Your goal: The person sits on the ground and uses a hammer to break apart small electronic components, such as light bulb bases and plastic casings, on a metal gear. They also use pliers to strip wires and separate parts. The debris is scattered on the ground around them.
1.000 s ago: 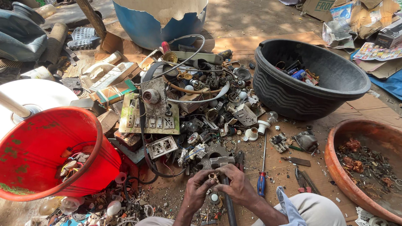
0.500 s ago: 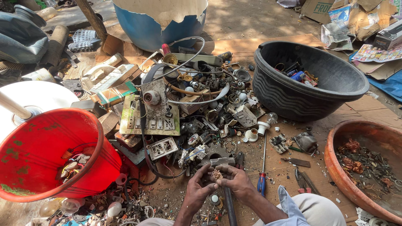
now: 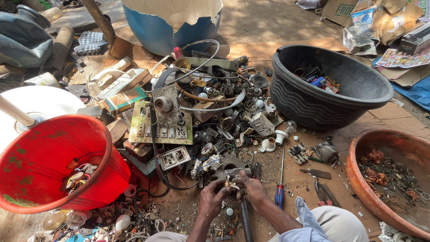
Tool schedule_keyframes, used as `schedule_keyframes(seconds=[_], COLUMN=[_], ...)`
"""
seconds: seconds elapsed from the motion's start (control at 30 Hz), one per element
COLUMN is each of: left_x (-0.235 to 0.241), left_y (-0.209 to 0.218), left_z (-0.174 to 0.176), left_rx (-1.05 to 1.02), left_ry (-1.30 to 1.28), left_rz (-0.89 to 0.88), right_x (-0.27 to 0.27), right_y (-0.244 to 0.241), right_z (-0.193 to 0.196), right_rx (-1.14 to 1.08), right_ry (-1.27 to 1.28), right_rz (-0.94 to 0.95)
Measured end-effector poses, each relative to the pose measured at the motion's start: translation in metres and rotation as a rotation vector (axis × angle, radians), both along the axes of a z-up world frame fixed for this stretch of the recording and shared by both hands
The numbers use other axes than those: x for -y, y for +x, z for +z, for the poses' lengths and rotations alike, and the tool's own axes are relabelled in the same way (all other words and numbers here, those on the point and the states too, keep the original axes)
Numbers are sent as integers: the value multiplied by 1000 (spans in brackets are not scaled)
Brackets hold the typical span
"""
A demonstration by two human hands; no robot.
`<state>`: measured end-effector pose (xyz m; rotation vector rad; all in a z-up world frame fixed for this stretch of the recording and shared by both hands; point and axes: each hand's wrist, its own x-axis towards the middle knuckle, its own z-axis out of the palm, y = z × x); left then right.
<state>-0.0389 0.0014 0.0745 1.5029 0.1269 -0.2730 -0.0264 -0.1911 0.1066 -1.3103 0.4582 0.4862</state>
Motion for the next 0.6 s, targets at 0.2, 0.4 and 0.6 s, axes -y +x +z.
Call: schedule_keyframes(seconds=[0.2, 0.4, 0.6], left_x=[7, 2, 9], left_y=[2, 7, 18], left_z=[-11, -13, -32], left_rx=[30, -54, -321], left_ry=[105, 8, 85], left_rz=[12, 156, 379], right_x=[-8, -12, -11], right_y=[-9, -5, -7], right_z=[5, 9, -6], right_rx=[228, 449, 215], right_ry=[-345, -669, -862], right_rz=[142, 281, 77])
